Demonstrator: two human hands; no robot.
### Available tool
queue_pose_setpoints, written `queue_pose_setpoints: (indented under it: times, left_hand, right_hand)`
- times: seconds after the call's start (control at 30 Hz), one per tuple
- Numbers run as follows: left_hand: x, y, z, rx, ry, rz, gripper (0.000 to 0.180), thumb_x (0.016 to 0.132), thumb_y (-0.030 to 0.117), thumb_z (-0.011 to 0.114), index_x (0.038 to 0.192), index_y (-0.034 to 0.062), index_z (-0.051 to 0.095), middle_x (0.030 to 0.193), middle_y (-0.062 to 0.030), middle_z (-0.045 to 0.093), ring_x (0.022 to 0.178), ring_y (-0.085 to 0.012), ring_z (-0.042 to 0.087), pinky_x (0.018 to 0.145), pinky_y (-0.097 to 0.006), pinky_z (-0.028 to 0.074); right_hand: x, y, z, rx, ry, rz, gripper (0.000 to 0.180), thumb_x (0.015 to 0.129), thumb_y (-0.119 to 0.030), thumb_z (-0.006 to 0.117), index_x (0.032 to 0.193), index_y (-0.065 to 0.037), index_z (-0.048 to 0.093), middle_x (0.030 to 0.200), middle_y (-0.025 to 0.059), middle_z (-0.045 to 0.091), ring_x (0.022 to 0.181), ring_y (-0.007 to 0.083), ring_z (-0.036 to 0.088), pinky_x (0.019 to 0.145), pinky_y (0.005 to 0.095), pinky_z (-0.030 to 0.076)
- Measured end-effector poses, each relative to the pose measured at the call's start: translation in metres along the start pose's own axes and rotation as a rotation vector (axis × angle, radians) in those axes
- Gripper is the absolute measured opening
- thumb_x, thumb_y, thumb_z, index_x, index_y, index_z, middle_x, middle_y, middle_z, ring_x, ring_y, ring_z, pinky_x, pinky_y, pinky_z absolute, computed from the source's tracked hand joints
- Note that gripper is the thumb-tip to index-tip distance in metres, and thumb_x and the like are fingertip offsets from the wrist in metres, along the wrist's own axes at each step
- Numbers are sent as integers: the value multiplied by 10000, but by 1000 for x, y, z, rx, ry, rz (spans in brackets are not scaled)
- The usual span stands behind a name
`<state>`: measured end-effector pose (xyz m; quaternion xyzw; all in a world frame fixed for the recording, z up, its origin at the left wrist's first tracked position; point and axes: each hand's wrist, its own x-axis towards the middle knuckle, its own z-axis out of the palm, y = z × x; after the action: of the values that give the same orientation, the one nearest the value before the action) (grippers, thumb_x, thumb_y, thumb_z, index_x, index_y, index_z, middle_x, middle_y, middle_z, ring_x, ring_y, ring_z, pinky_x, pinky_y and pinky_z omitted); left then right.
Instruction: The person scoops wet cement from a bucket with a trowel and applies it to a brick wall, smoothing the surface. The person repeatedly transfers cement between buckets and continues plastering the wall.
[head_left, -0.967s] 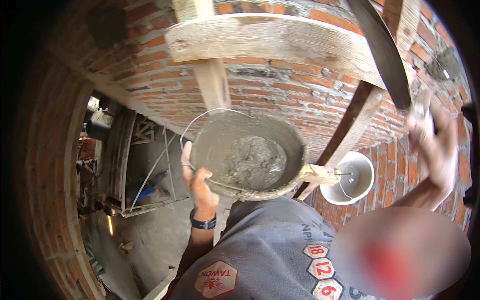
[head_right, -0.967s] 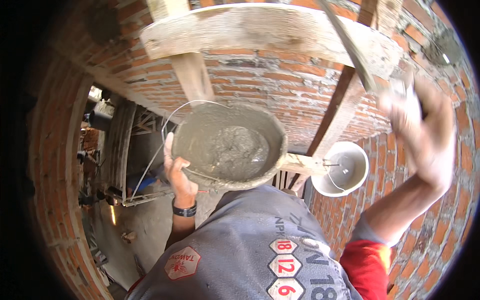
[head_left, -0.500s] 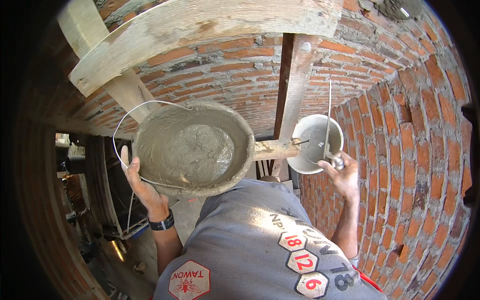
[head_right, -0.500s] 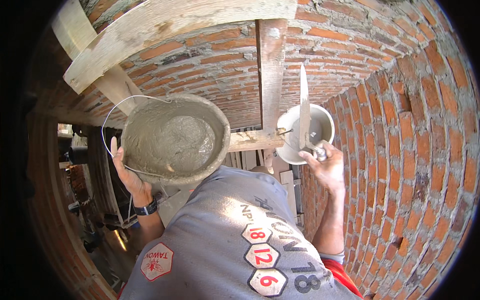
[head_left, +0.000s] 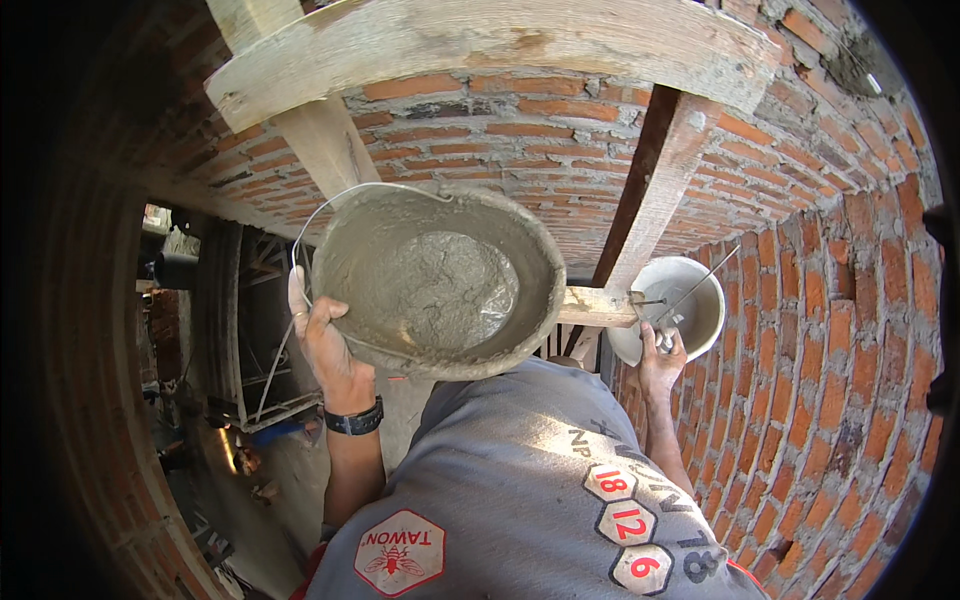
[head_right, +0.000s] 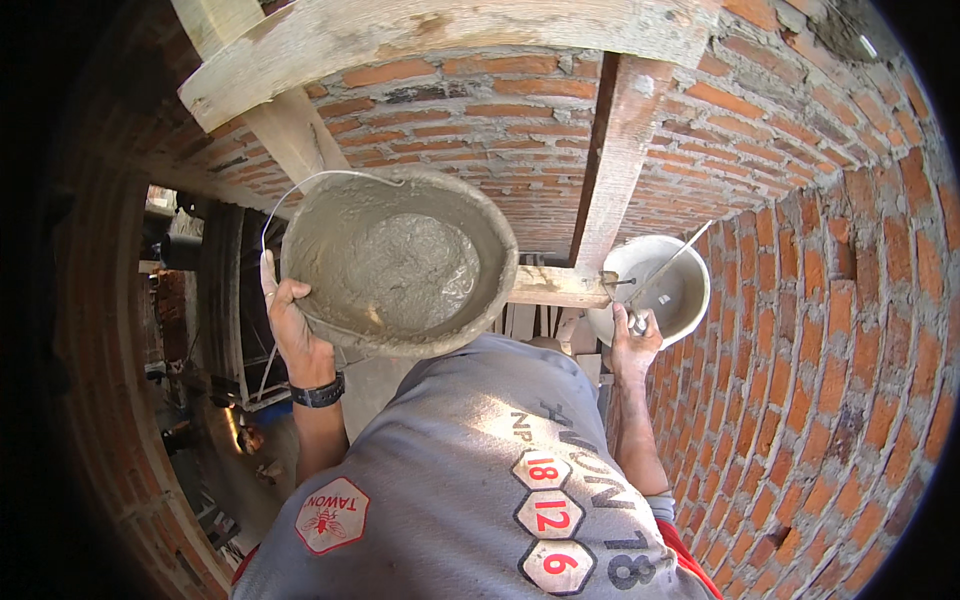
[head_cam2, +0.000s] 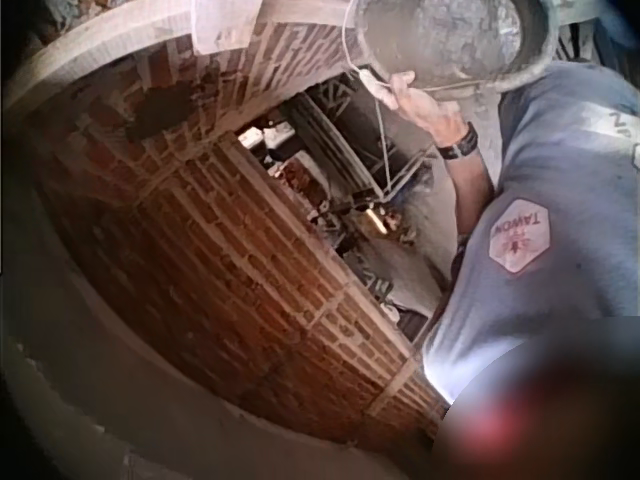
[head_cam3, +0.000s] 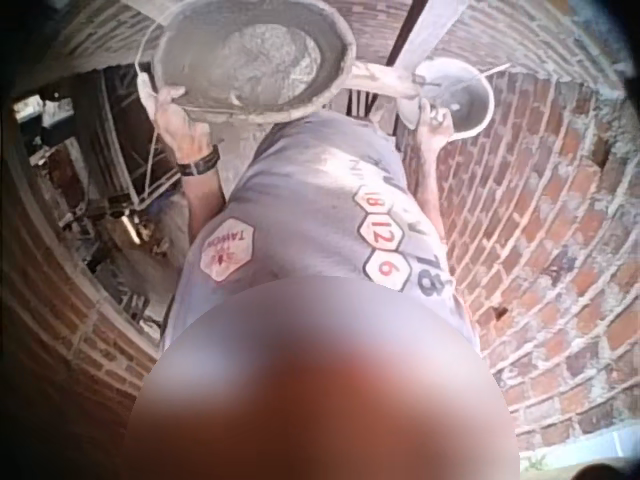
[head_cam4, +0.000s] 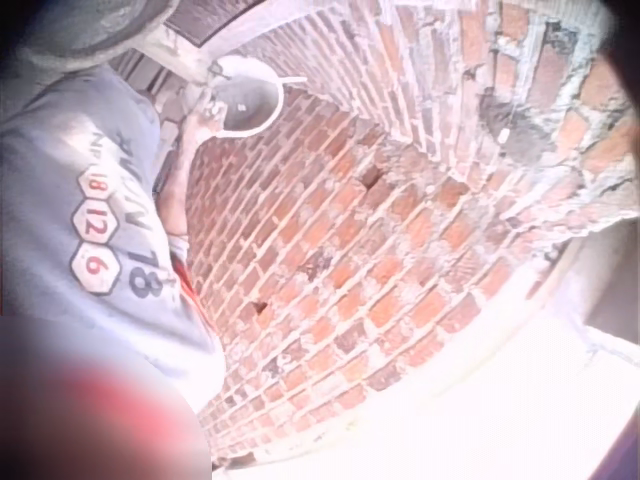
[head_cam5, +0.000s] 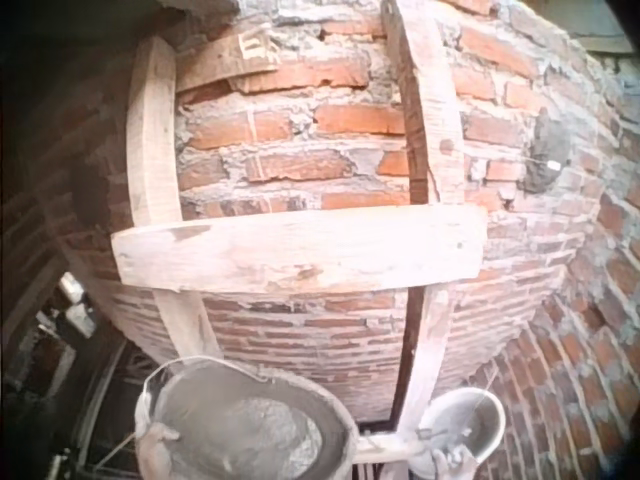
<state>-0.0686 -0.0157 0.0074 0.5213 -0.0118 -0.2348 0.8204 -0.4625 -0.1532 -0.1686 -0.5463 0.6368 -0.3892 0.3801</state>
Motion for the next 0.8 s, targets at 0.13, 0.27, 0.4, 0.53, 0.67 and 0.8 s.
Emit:
queue_pose_setpoints:
  times: [0.13, 0.27, 0.4, 0.53, 0.67, 0.8]
  left_hand:
    - [-12, 2, 20, -120, 79, -27, 850, 726, -146, 475, 1523, 136, 385, 1323, -208, 577, 1152, -329, 619, 998, -496, 550]
    - [-17, -2, 26, -193, 131, -85, 948, 735, -150, 455, 1588, 216, 263, 1402, -209, 530, 1238, -350, 587, 1058, -565, 510]
    - [4, -13, 16, -127, 168, -145, 829, 789, -57, 490, 1573, 139, 303, 1402, -176, 532, 1239, -324, 583, 1073, -517, 488]
    - [13, -16, -3, -22, 34, -122, 717, 877, 122, 562, 1558, 76, 341, 1396, -140, 518, 1252, -281, 554, 1079, -443, 453]
    - [15, -21, -9, 8, -41, -16, 678, 952, 296, 612, 1548, 88, 365, 1445, -142, 487, 1305, -282, 521, 1101, -447, 440]
    - [11, -25, -8, 25, -76, 41, 714, 1005, 486, 537, 1563, 90, 335, 1512, -168, 443, 1383, -318, 462, 1136, -459, 412]
  right_hand:
    - [1, -8, 4, 68, 10, -8, 293, 931, -153, 794, 791, -51, 557, 751, -28, 529, 711, 75, 467, 661, 260, 430]
    - [2, -22, 0, 101, 8, -62, 304, 937, -121, 783, 775, -58, 534, 740, -26, 519, 725, 76, 484, 697, 258, 453]
    - [6, -45, -13, 133, 55, -71, 323, 932, -113, 789, 756, -65, 522, 744, -9, 560, 743, 84, 511, 736, 260, 468]
    - [13, -67, -27, -49, 100, -149, 300, 916, -133, 810, 769, -42, 565, 766, 14, 629, 735, 102, 561, 744, 285, 491]
    - [14, -78, -42, -51, 77, -87, 247, 913, -153, 815, 795, -28, 636, 760, 37, 665, 737, 114, 604, 763, 317, 510]
    - [26, -78, -71, -27, 277, -171, 294, 908, -224, 825, 804, -29, 632, 779, 71, 710, 733, 144, 640, 719, 325, 518]
